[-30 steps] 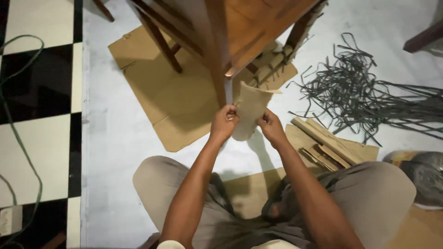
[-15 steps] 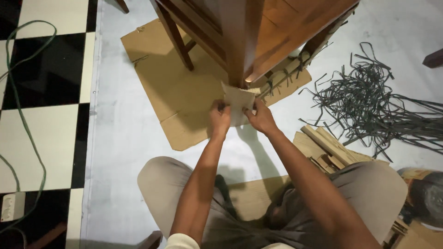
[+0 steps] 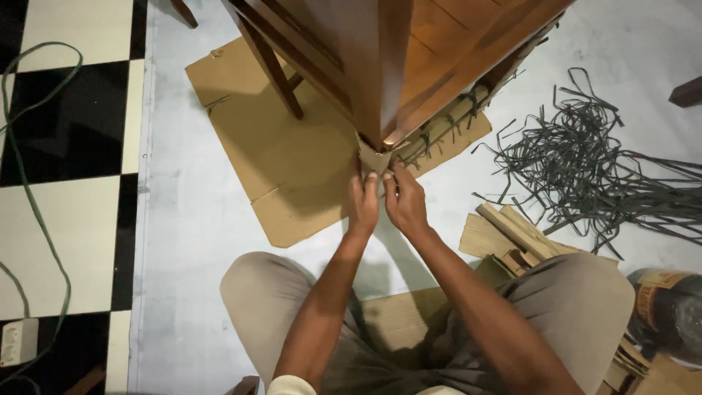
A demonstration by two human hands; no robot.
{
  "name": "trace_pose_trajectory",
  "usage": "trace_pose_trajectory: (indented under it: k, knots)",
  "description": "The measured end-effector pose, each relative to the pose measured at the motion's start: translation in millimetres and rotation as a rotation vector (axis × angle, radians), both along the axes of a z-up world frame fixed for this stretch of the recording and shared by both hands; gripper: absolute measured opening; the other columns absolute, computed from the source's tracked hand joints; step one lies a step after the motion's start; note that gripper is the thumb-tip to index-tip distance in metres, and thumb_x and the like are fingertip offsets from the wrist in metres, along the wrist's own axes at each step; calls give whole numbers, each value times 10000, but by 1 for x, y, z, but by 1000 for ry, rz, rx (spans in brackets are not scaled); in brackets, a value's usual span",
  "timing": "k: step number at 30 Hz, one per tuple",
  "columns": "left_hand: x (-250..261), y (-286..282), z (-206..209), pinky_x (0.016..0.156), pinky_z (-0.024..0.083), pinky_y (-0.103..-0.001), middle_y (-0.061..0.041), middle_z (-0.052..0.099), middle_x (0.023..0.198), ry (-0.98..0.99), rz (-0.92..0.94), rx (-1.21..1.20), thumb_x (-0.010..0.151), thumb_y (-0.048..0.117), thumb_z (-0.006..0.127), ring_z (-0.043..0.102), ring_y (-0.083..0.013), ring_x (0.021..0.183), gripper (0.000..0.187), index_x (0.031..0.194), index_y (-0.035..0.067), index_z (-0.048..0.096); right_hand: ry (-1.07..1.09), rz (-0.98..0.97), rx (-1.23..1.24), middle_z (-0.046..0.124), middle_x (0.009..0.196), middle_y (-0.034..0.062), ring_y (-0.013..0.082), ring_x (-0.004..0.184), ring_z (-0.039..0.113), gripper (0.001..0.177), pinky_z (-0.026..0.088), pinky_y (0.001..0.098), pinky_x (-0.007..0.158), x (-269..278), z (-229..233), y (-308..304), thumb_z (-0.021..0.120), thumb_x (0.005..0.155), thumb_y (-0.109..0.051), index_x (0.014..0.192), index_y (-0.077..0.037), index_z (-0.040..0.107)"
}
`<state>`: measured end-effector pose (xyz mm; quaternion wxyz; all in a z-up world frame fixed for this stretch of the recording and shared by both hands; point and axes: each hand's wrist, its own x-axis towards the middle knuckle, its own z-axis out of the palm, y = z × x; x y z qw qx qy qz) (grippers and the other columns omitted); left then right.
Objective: Wrapping the legs of a wooden chair with cardboard and securing them with black plastic ties.
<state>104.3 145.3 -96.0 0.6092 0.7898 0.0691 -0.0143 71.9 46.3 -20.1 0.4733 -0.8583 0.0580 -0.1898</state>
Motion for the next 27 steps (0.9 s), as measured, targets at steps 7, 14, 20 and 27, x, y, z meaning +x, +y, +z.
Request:
trace_pose_trajectory:
  k: [7,14,20,27]
  knots:
    - [0,-2,30,839,533,-440,-251,625,966,-264,1,139,945,471,731,658,-443,985,506,1089,-5,641,-19,-27,-29,689,1088,295,495,954,692,363,617,558,704,6,17,-4,432,1108,-194,1308,46,615]
    - [17,4,-44,1004,541,-534,-338,527,1432,-255,-95,-19,937,288,730,528,-509,1294,739,1522,-34,413,-276,-68,114,633,1126,176,393,1032,688,369,626,455,803,23,31,-19,602,1067,-318,1285,-21,597]
    - [14,14,69,979,573,-479,-283,639,1314,-162,-100,-47,834,383,838,634,-429,1206,824,1493,29,493,-237,18,510,589,996,64,181,963,605,214,564,366,889,32,38,-13,647,1058,-224,1159,-52,569]
    - [16,17,76,823,618,-411,-282,750,967,-32,-100,-180,807,305,860,746,-287,917,816,1511,109,497,-338,-137,295,651,975,156,301,930,699,257,560,455,884,25,51,-1,649,1061,-278,1159,-50,582]
